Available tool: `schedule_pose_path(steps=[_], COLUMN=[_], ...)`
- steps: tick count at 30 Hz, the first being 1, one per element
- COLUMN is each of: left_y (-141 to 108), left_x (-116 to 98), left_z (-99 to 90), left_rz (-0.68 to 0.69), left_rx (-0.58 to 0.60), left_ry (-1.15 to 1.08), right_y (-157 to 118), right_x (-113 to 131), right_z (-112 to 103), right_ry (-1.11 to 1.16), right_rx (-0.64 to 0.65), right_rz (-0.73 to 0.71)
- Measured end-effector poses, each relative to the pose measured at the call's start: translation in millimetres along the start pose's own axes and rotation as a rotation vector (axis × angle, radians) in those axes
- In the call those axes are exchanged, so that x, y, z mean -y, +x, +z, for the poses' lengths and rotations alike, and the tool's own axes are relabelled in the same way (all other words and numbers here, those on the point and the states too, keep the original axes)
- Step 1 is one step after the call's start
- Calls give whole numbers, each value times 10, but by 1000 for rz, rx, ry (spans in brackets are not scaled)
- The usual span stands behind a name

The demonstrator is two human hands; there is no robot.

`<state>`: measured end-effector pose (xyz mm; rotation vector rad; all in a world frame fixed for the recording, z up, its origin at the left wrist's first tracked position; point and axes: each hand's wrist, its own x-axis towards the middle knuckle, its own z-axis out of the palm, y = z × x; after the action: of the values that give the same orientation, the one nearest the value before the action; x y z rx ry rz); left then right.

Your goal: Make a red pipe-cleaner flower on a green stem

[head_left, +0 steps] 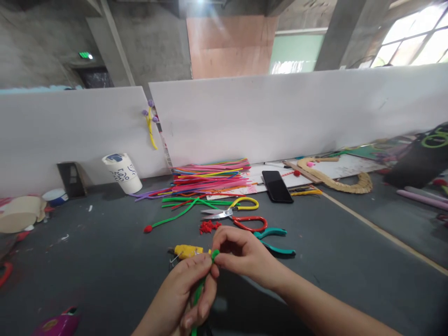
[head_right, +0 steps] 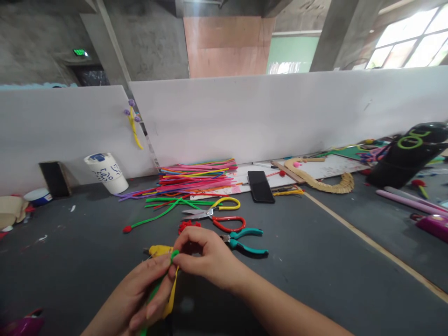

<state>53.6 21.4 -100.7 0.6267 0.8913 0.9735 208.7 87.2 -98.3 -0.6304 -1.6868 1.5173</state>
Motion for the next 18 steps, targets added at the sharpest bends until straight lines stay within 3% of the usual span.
schedule_pose_path(steps=[6,14,18], left_y=[42,-10,-28], left_x=[5,-76,-95], left_z=[14,-7,-8], left_rz=[141,28,-1], left_rx=[-130,-4,47], left_ry=[106,52,29], right_y=[-17,-14,-13], right_x=[-20,-6,-31], right_z=[73,23,36], right_ry=[-45,136,183], right_rx=[-99,67,65], right_rz=[-3,99,127])
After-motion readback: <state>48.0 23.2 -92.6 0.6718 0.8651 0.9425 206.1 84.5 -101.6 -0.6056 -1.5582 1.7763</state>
